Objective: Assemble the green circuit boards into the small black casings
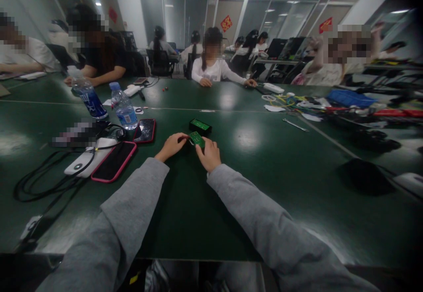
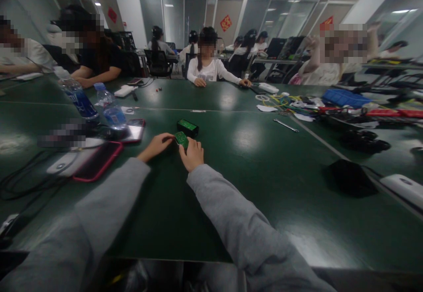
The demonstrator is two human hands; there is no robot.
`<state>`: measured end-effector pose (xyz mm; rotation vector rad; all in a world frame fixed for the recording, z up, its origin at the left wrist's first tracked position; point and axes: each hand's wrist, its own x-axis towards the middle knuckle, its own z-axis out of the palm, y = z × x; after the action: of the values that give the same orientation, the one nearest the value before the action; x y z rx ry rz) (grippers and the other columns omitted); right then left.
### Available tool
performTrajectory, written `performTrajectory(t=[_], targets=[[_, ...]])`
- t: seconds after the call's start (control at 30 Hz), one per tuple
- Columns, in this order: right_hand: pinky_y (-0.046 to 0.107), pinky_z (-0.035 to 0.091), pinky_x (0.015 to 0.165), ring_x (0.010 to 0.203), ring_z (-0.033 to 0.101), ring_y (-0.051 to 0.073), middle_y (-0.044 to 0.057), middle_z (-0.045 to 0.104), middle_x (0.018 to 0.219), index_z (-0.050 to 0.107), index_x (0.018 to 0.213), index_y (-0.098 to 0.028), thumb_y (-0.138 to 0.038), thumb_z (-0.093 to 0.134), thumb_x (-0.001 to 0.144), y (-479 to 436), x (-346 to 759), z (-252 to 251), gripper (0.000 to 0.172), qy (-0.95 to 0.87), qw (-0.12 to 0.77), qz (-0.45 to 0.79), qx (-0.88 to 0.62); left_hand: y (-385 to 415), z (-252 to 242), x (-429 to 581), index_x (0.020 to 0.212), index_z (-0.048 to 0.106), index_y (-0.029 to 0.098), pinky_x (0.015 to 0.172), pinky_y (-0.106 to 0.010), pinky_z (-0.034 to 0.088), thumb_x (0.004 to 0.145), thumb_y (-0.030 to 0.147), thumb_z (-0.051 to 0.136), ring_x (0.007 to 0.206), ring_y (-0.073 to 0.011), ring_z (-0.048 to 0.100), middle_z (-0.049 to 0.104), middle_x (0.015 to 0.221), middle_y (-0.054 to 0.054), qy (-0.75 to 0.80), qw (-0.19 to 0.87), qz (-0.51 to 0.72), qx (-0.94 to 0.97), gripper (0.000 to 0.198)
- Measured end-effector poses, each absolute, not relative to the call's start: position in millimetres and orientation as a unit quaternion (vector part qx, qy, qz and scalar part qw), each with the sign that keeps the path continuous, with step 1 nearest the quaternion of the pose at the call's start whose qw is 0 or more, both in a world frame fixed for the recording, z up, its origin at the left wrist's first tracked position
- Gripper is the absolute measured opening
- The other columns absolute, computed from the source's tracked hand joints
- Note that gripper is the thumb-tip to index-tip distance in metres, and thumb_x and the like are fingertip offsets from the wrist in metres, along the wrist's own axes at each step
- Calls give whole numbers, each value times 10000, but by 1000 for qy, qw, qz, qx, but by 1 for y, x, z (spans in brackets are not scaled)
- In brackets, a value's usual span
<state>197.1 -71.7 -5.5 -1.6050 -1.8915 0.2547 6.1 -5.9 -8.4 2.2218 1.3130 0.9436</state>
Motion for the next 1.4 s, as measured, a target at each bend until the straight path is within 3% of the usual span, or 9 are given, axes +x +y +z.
performTrajectory(t=[1.4], targets=[[446,424,945,1129,501,293,142,565,1273,476,1334,-132,-507,511,907,-75,195,-3,569,-718,333,100,-603,0,-14,6,1073,678,225,957,-387,503,892,255,520,1041,-193,646,706,1125,-48,470,196,343,790,242]])
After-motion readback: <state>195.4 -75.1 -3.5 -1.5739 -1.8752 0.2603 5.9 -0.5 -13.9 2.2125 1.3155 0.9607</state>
